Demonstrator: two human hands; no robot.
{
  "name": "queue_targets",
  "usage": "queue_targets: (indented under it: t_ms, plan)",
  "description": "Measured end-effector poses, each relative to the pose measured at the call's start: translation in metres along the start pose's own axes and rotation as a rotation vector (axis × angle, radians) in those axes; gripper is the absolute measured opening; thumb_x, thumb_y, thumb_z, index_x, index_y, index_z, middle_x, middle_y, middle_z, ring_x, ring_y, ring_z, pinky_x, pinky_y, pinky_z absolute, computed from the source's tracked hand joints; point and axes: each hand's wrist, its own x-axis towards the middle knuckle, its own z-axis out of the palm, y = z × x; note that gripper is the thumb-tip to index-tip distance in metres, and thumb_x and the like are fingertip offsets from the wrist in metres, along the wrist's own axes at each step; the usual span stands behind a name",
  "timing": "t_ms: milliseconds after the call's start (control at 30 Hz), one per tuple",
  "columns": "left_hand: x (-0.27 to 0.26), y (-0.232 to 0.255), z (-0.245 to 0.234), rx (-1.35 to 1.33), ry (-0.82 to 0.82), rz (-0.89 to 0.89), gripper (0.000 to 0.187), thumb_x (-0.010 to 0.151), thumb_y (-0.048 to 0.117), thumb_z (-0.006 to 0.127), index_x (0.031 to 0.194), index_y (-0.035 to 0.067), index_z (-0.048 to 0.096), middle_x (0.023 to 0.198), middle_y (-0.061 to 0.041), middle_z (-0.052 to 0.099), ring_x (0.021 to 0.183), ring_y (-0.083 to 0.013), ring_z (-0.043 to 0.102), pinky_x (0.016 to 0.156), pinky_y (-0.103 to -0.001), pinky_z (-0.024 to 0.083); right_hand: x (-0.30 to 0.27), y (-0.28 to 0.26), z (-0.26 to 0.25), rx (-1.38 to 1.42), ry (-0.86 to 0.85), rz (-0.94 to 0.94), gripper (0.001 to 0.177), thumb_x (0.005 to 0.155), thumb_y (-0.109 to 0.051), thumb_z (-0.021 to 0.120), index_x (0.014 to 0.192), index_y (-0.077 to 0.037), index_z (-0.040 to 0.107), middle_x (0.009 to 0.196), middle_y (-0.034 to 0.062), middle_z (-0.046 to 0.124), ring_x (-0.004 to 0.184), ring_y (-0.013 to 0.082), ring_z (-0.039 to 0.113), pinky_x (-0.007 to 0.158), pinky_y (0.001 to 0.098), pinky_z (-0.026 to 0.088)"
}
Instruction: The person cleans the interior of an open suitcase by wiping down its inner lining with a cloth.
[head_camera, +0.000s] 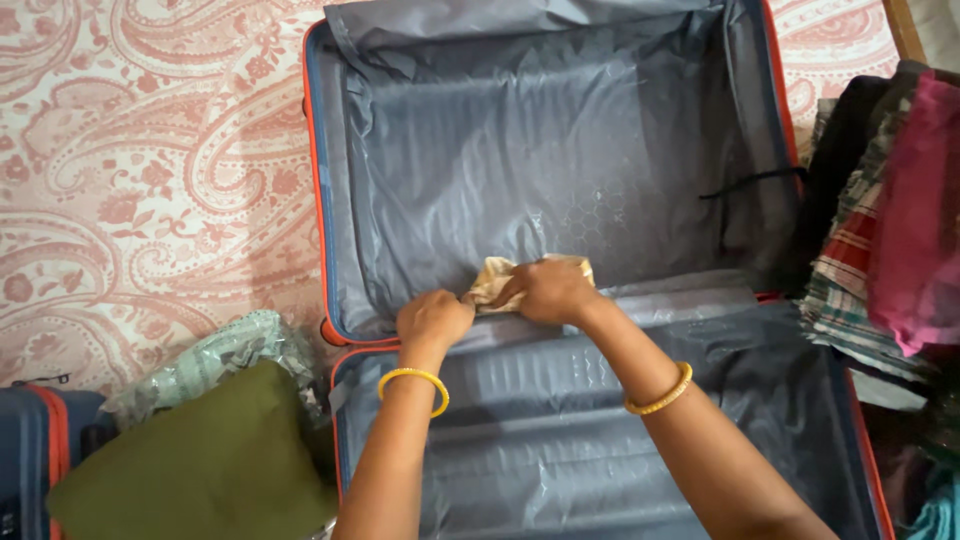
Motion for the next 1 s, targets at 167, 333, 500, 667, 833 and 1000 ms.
queue_targets:
  t_ms: [167,333,500,667,833,1000]
  plan:
    - [-0.009,-0.002,-0.004,0.046,0.036,0.055,0.061,0.097,0.056,0.044,0.097,0.006,0.079,0.107,-0.021,0.073,0.107,-0.0409,0.068,0.094,-0.050,0.052,-0.004,0.039,-0.019,-0.403,-0.129,0.448,0.031,0.092,-0.032,0.060,0.105,-0.012,0.079,0.113,0.0130,0.075,0.108,0.0313,0.072,0.088,0.0477,0.057]
    - [-0.025,-0.003,-0.004,0.048,0.204,0.072,0.063,0.099,0.056,0.044,0.088,0.006,0.080,0.095,-0.019,0.075,0.100,-0.0408,0.069,0.091,-0.051,0.054,-0.042,0.044,-0.043,-0.349,0.095,0.583,0.035,0.090,-0.042,0.066,0.101,-0.012,0.081,0.109,0.0163,0.076,0.107,0.0341,0.071,0.091,0.0470,0.057]
    - [-0.032,-0.007,-0.004,0.028,0.234,0.062,0.062,0.100,0.055,0.044,0.087,0.008,0.081,0.091,-0.021,0.074,0.093,-0.0421,0.071,0.087,-0.050,0.055,-0.054,-0.039,-0.009,-0.146,0.513,0.393,0.038,0.072,-0.014,0.068,0.109,-0.010,0.076,0.103,0.0229,0.066,0.086,0.0376,0.072,0.073,0.0470,0.059]
    - [-0.014,-0.026,0.007,0.101,0.266,0.129,0.041,0.088,0.039,0.051,0.082,0.012,0.082,0.087,-0.021,0.073,0.087,-0.0423,0.070,0.081,-0.053,0.054,-0.063,-0.115,0.017,-0.129,0.511,0.012,0.052,0.063,-0.008,0.067,0.112,-0.021,0.077,0.125,0.0094,0.067,0.124,0.0409,0.056,0.094,0.0552,0.049]
    - [-0.020,-0.028,0.014,0.091,0.495,0.192,0.048,0.096,0.038,0.048,0.075,0.007,0.078,0.079,-0.021,0.074,0.078,-0.0408,0.071,0.083,-0.053,0.052,-0.071,-0.102,0.010,-0.077,0.484,0.034,0.054,0.070,-0.004,0.063,0.117,-0.027,0.078,0.132,0.0083,0.063,0.126,0.0414,0.050,0.099,0.0590,0.043]
    - [-0.026,-0.017,0.020,0.094,0.511,0.235,0.040,0.097,0.031,0.049,0.075,0.010,0.076,0.077,-0.019,0.073,0.075,-0.0397,0.071,0.080,-0.054,0.051,-0.071,-0.094,0.016,-0.095,0.507,0.015,0.052,0.074,-0.003,0.061,0.118,-0.025,0.078,0.131,0.0118,0.062,0.119,0.0438,0.054,0.095,0.0576,0.047]
